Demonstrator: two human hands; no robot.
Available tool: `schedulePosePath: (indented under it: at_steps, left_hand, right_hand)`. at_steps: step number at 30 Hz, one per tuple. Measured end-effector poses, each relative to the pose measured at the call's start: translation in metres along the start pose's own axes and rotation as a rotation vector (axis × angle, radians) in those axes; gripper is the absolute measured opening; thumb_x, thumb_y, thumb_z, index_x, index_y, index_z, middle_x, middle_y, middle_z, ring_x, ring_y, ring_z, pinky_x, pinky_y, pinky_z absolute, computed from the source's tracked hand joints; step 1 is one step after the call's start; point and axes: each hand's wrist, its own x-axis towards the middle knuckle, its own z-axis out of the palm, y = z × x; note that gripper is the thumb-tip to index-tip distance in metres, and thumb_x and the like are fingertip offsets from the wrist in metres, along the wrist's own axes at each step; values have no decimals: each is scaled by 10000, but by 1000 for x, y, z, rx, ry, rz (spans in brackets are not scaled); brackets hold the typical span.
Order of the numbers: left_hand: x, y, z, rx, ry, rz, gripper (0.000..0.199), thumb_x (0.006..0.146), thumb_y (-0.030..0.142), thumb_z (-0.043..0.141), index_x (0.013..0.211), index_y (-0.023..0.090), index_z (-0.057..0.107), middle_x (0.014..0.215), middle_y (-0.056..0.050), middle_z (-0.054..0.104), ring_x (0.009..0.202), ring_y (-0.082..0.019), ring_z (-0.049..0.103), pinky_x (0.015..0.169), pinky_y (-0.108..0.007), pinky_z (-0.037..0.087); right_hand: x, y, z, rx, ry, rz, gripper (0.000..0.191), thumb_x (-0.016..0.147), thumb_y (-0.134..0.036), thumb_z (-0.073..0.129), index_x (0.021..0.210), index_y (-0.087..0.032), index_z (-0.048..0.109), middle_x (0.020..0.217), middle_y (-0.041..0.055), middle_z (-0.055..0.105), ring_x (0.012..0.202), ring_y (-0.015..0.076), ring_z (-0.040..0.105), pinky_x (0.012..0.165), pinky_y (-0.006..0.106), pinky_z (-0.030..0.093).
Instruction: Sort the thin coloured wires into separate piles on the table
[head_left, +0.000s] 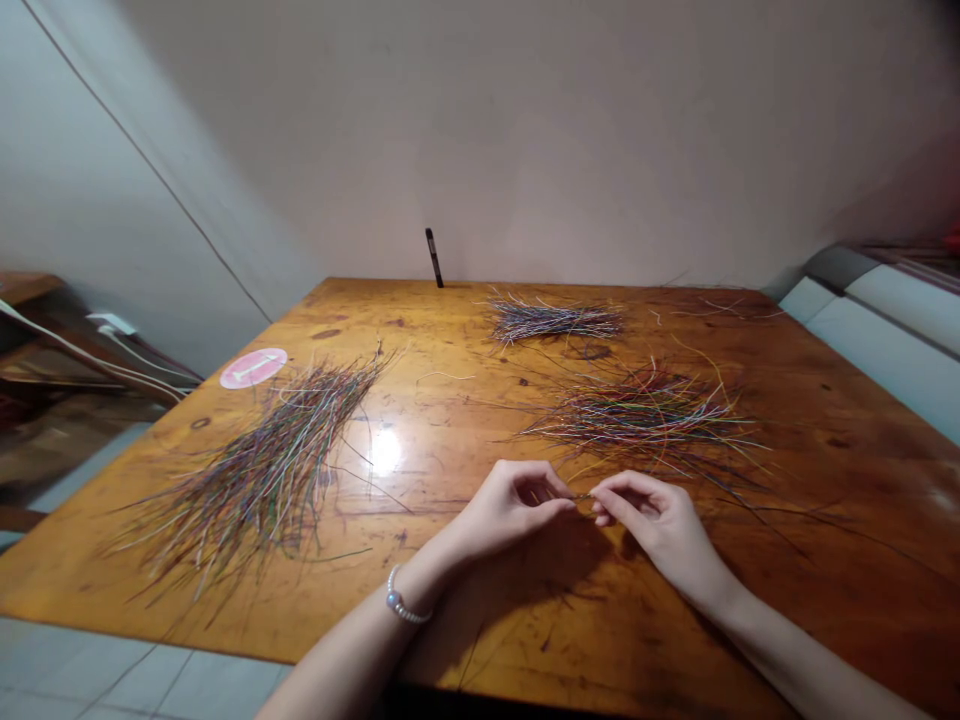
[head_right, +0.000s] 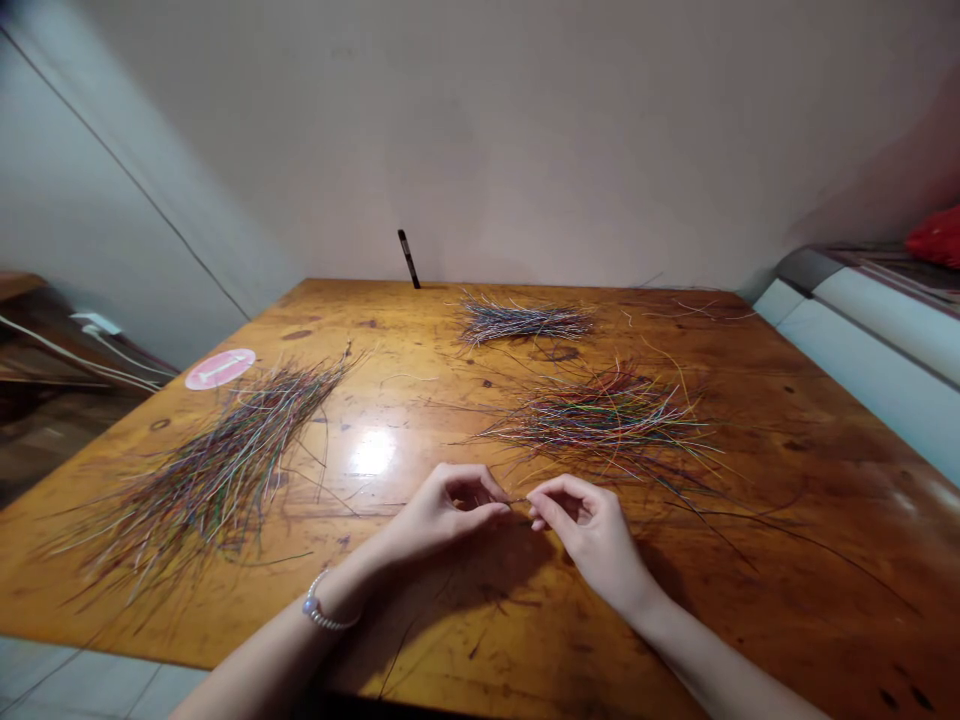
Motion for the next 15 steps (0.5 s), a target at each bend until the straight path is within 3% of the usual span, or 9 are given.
schedulePosePath:
  at_steps: [5,15]
  left_hand:
    - [0,-1,-2,147,-12,43,198,808,302,622,765,113,658,613,4,582,539,-69,456,491,-171,325]
    - [1,-5,-4,343,-5,311,196,863,229,540,856,148,718,793,-71,685,666,-120,567,601,-210,414]
  right_hand:
    - [2,-2,-1,59,-49,48,270,790,-429,633,747,-163,643,664,25,654,603,143,621,610,247,488]
    - [4,-4,1,264,-139,228,318,774,-458,647,697,-160,570,615,-3,594,551,105,535,559,225,417]
